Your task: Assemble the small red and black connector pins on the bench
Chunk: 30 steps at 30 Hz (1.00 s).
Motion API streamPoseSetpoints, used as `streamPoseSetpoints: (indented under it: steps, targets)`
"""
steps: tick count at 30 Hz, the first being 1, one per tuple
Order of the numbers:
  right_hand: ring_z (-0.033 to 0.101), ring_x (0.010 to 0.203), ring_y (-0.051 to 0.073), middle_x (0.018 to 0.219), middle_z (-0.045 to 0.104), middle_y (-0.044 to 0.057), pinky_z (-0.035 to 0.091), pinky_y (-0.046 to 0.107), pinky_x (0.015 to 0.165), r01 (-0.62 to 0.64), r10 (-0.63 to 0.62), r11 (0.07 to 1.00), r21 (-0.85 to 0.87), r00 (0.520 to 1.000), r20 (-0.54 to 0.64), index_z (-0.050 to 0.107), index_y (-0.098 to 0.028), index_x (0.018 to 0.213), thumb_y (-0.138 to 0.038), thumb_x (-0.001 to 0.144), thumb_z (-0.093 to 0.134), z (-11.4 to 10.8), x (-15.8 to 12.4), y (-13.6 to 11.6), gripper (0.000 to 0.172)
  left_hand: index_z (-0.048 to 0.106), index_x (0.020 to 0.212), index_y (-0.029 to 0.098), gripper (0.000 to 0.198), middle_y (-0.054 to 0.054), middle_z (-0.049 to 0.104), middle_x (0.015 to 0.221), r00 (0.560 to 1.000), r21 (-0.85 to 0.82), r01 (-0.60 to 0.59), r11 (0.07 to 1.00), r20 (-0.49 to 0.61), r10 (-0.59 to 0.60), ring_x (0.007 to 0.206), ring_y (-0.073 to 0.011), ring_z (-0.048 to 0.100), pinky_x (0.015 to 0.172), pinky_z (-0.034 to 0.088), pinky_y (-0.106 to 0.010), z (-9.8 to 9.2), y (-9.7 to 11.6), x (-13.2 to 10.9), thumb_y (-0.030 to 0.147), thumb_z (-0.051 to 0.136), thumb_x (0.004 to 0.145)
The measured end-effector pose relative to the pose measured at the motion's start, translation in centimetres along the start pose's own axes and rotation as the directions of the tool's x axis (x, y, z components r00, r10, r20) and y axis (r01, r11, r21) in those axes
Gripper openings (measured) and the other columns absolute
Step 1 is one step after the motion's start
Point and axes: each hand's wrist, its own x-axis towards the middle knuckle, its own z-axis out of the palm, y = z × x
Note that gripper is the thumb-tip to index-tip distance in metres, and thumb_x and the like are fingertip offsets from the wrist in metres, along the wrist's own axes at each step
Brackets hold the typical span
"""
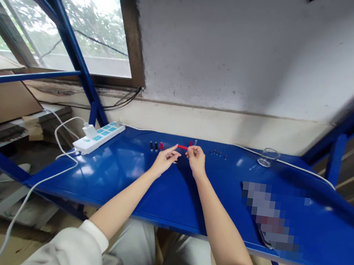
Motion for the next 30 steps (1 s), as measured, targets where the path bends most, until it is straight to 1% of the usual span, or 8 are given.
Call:
streamPoseSetpoints:
  steps: [2,6,8,13,16,19,25,30]
  targets:
    - [0.049,0.049,0.009,0.059,0.056,-0.001,0.04,0.024,0.052,-0.012,0.012,1.0,0.014,1.0,0.008,0.05,-0.017,0.075,-0.044,0.068,0.056,0.1,-0.1,-0.1,0.029,0.051,0.118,0.018,0.044,-0.004,0.065,0.086,0.999,0.024,-0.022,0.999,-0.044,0.023,0.064,-0.0085,0.056,0.061,0.049,-0.024,-0.1,0.2,0.0,0.024,0.054,0.075]
    - [0.05,0.05,0.009,0.062,0.059,0.0,0.04,0.024,0.052,-0.022,0.021,1.0,0.004,0.996,0.084,0.051,-0.017,0.078,-0.046,0.07,0.054,0.4,-0.2,-0.2,0.03,0.062,0.099,0.016,0.029,-0.004,0.064,0.079,0.974,0.078,-0.06,0.995,-0.215,0.075,0.061,-0.0087,0.056,0.06,0.048,-0.023,-0.3,0.8,0.0,0.028,0.055,0.074]
    - [0.051,0.05,0.01,0.063,0.06,0.001,0.041,0.024,0.052,-0.019,0.022,0.999,-0.026,0.992,0.121,0.051,-0.017,0.081,-0.048,0.072,0.052,0.5,-0.3,-0.1,0.032,0.063,0.091,0.016,0.024,-0.004,0.063,0.077,0.963,0.087,-0.061,0.994,-0.255,0.082,0.058,-0.0085,0.054,0.058,0.047,-0.023,-0.4,1.1,0.0,0.031,0.056,0.073]
    - [0.053,0.05,0.012,0.067,0.06,0.002,0.044,0.028,0.057,0.069,-0.028,0.965,-0.254,0.987,0.16,0.049,-0.017,0.1,-0.036,0.081,0.036,0.4,-0.8,-0.1,0.03,0.061,0.085,0.015,0.021,-0.004,0.062,0.076,0.969,0.166,-0.092,0.982,-0.213,0.127,0.057,-0.0082,0.053,0.053,0.044,-0.02,-0.1,1.2,-0.3,0.032,0.055,0.074]
    - [0.056,0.057,0.013,0.075,0.062,0.003,0.045,0.029,0.063,0.135,-0.042,0.889,-0.438,0.976,0.215,0.046,-0.017,0.109,-0.023,0.08,0.031,0.3,-1.2,-0.4,0.033,0.06,0.085,0.017,0.018,-0.003,0.061,0.076,0.968,0.267,-0.125,0.955,-0.176,0.176,0.059,-0.0085,0.053,0.057,0.044,-0.021,0.1,1.3,-0.4,0.03,0.053,0.075]
    - [0.059,0.067,0.015,0.08,0.064,0.004,0.045,0.03,0.068,0.187,-0.049,0.81,-0.556,0.966,0.254,0.044,-0.018,0.113,-0.017,0.076,0.035,0.1,-1.3,-0.4,0.039,0.059,0.084,0.018,0.015,-0.002,0.061,0.076,0.967,0.345,-0.147,0.927,-0.148,0.208,0.059,-0.0086,0.053,0.06,0.044,-0.022,0.1,1.4,-0.6,0.028,0.052,0.076]
    - [0.059,0.071,0.016,0.087,0.063,0.007,0.044,0.029,0.069,0.242,-0.093,0.74,-0.628,0.961,0.26,0.044,-0.017,0.114,-0.016,0.074,0.038,0.0,-1.0,0.2,0.041,0.059,0.086,0.019,0.014,-0.002,0.062,0.079,0.963,0.438,-0.193,0.878,-0.087,0.255,0.063,-0.0096,0.054,0.064,0.044,-0.023,0.2,1.4,-0.8,0.027,0.051,0.077]
    - [0.059,0.071,0.017,0.089,0.062,0.008,0.044,0.029,0.067,0.285,-0.132,0.709,-0.644,0.952,0.276,0.043,-0.016,0.115,-0.017,0.074,0.037,0.0,-1.2,-0.2,0.041,0.059,0.086,0.019,0.015,-0.003,0.062,0.08,0.951,0.457,-0.22,0.862,-0.098,0.295,0.065,-0.0105,0.055,0.065,0.045,-0.023,0.1,1.2,-0.8,0.028,0.05,0.079]
